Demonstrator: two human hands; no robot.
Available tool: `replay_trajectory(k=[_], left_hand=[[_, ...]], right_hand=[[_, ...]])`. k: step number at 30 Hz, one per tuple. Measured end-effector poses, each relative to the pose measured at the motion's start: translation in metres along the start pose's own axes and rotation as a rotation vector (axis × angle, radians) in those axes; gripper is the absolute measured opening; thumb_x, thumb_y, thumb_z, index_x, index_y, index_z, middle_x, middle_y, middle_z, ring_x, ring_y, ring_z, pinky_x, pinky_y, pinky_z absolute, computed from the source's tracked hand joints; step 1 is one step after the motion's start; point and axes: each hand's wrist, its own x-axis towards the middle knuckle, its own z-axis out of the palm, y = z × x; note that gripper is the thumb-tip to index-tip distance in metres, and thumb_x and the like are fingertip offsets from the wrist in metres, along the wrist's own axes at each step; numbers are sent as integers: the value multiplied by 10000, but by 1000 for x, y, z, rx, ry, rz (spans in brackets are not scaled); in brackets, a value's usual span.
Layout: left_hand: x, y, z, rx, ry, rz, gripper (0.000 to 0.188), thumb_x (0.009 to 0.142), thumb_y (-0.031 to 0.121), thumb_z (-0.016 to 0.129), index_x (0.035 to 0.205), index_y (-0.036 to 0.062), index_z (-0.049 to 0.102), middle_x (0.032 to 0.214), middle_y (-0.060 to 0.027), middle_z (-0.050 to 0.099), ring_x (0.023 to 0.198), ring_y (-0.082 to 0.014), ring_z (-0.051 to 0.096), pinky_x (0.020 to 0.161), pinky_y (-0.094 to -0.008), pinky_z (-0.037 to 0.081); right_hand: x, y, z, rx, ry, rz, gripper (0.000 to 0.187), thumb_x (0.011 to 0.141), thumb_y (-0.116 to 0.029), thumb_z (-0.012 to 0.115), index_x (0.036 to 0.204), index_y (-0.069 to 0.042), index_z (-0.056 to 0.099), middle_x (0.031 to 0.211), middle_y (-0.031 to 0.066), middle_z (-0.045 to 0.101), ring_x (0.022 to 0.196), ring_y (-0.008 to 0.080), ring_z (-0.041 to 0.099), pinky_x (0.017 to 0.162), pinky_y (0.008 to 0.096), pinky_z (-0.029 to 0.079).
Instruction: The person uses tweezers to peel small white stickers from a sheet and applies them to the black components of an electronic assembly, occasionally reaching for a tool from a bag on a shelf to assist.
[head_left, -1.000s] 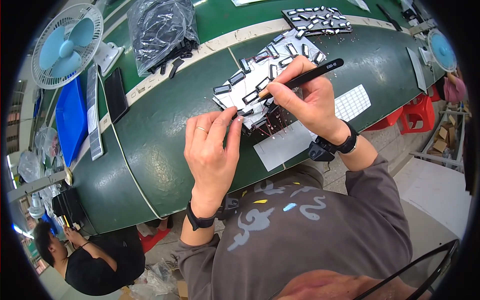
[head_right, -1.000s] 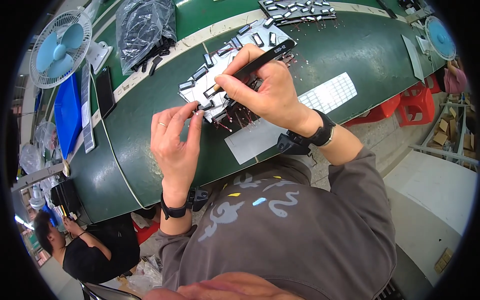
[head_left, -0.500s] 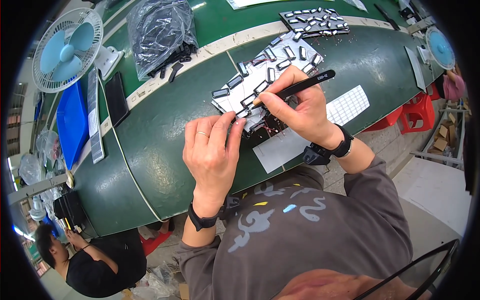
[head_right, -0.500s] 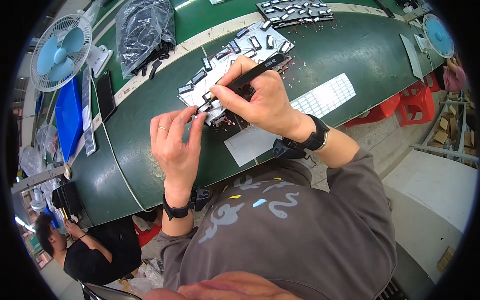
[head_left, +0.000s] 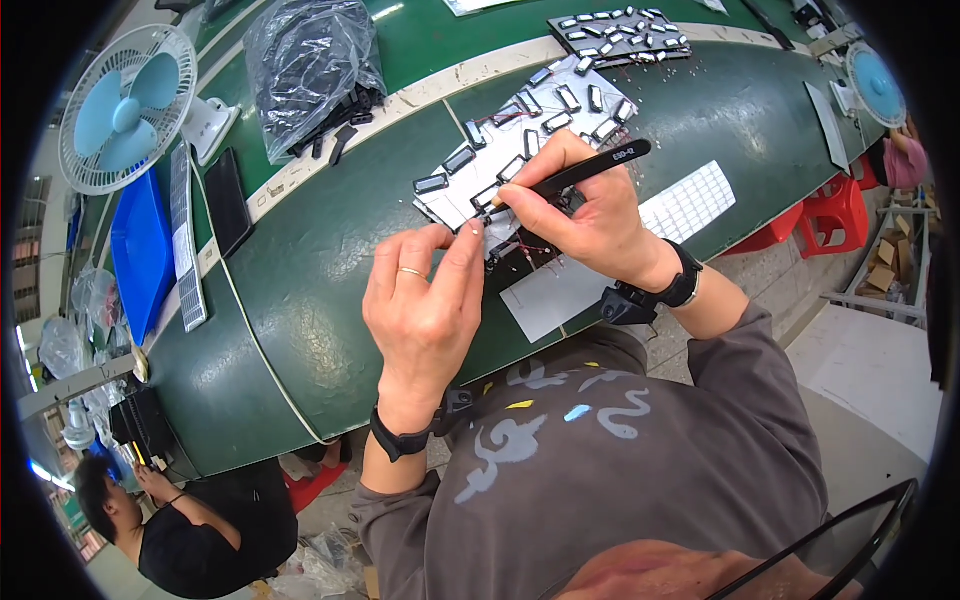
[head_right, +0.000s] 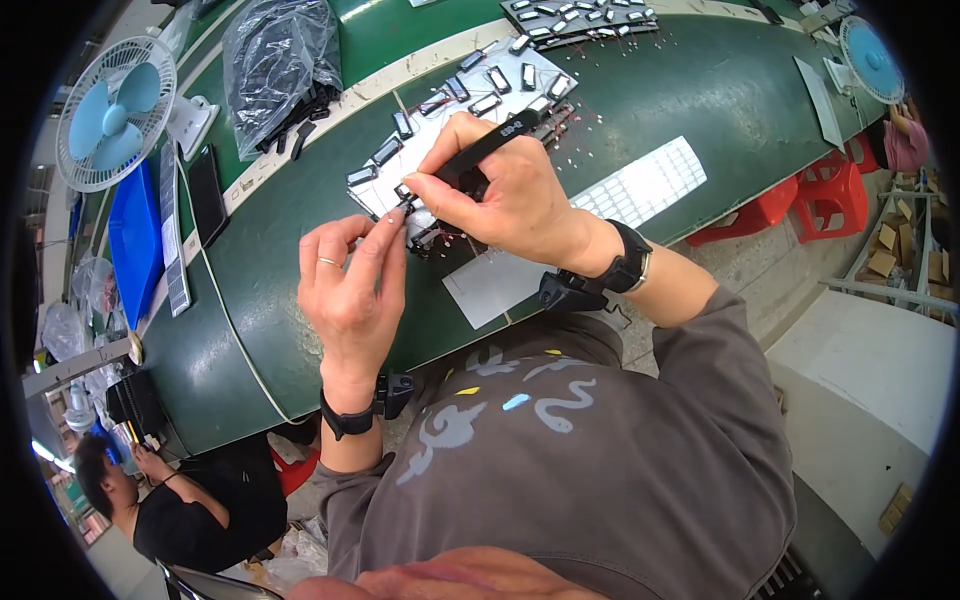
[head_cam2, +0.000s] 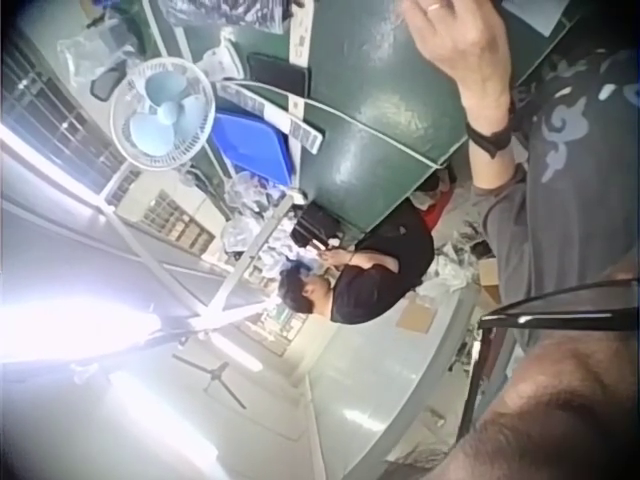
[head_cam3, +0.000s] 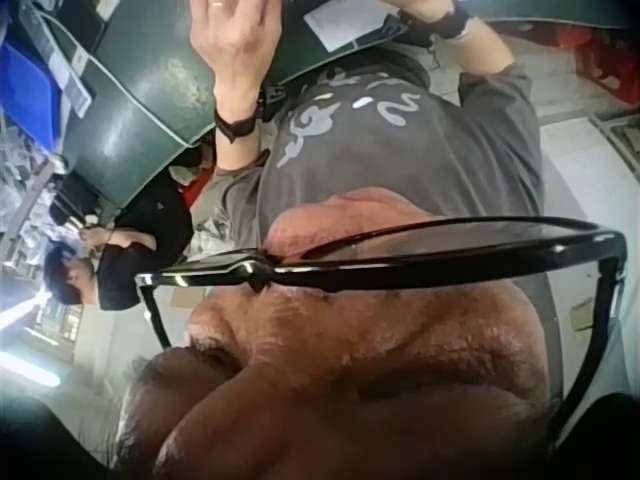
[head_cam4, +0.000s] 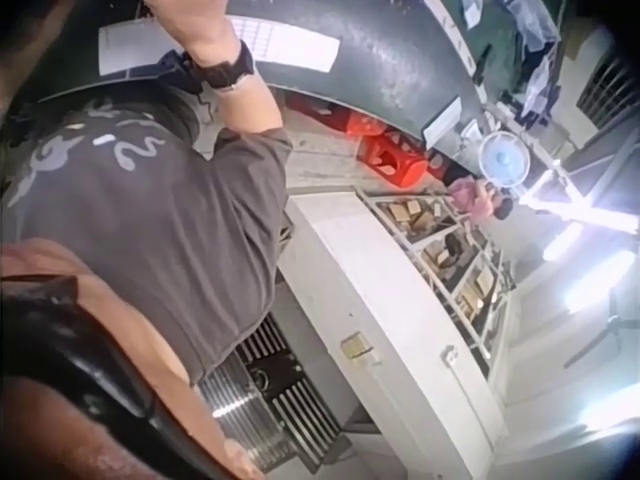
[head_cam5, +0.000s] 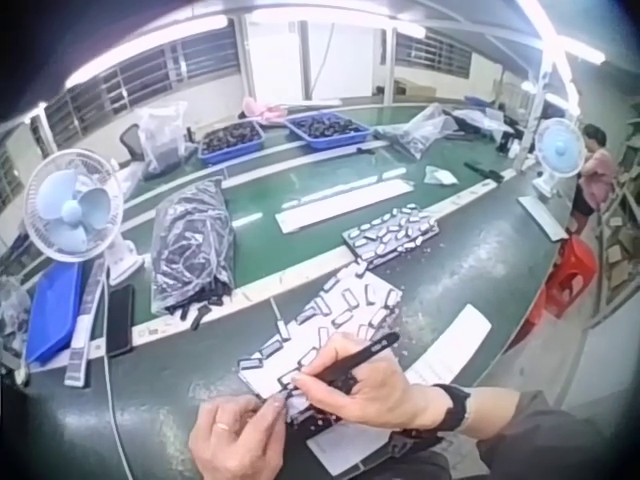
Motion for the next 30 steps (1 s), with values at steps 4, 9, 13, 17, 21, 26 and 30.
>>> replay_trajectory(k=[4, 9, 13, 17, 21, 26, 30], left_hand=[[6, -5, -7, 55, 5, 108, 243, 773, 38, 812, 1008, 73, 761, 960, -40, 656, 840, -237, 622, 702, -351, 528], [-15, 39, -17, -310, -237, 248, 296, 808, 123, 809, 1092, 68, 743, 1044, -57, 675, 956, -271, 635, 838, -395, 539], [-5, 64, 26, -506, -656, 330, 546, 849, 267, 779, 1323, 51, 616, 1316, -89, 615, 1222, -306, 572, 1053, -462, 469], [-23, 55, 38, -365, -734, 398, 658, 881, 367, 724, 1404, 26, 516, 1424, -108, 528, 1297, -308, 501, 1118, -445, 410], [-29, 54, 28, -235, -756, 376, 630, 876, 331, 726, 1393, 30, 530, 1418, -101, 537, 1289, -301, 507, 1117, -447, 407], [-35, 55, 31, -164, -726, 404, 610, 871, 282, 726, 1391, 30, 531, 1425, -101, 533, 1295, -297, 502, 1116, -455, 406], [-37, 55, 30, -181, -712, 389, 598, 864, 245, 725, 1387, 28, 534, 1419, -99, 538, 1295, -295, 502, 1114, -460, 405]], right_hand=[[-3, -3, -30, 29, 84, -100, 142, 917, -19, 726, 984, -31, 601, 843, 54, 669, 729, 85, 628, 637, 249, 485], [-35, 1, -91, 124, 181, 61, 158, 940, -20, 695, 1016, -31, 557, 892, 83, 690, 784, 96, 646, 709, 250, 510], [-74, 25, -107, 65, 99, 352, 138, 953, -39, 684, 1010, -23, 560, 911, 76, 683, 805, 98, 648, 734, 243, 513], [-88, 31, -97, 27, -18, 439, 117, 955, -61, 691, 990, -15, 589, 903, 46, 661, 808, 87, 637, 727, 234, 503], [-91, 30, -84, -30, -118, 422, 115, 951, -88, 706, 965, -11, 621, 886, 21, 636, 792, 71, 616, 692, 225, 483], [-88, 26, -75, -79, -101, 458, 134, 943, -112, 724, 949, -10, 637, 889, 16, 628, 762, 60, 592, 637, 225, 454], [-92, 28, -74, -101, -97, 435, 139, 939, -113, 728, 951, -7, 638, 884, 14, 623, 750, 60, 586, 617, 229, 449]])
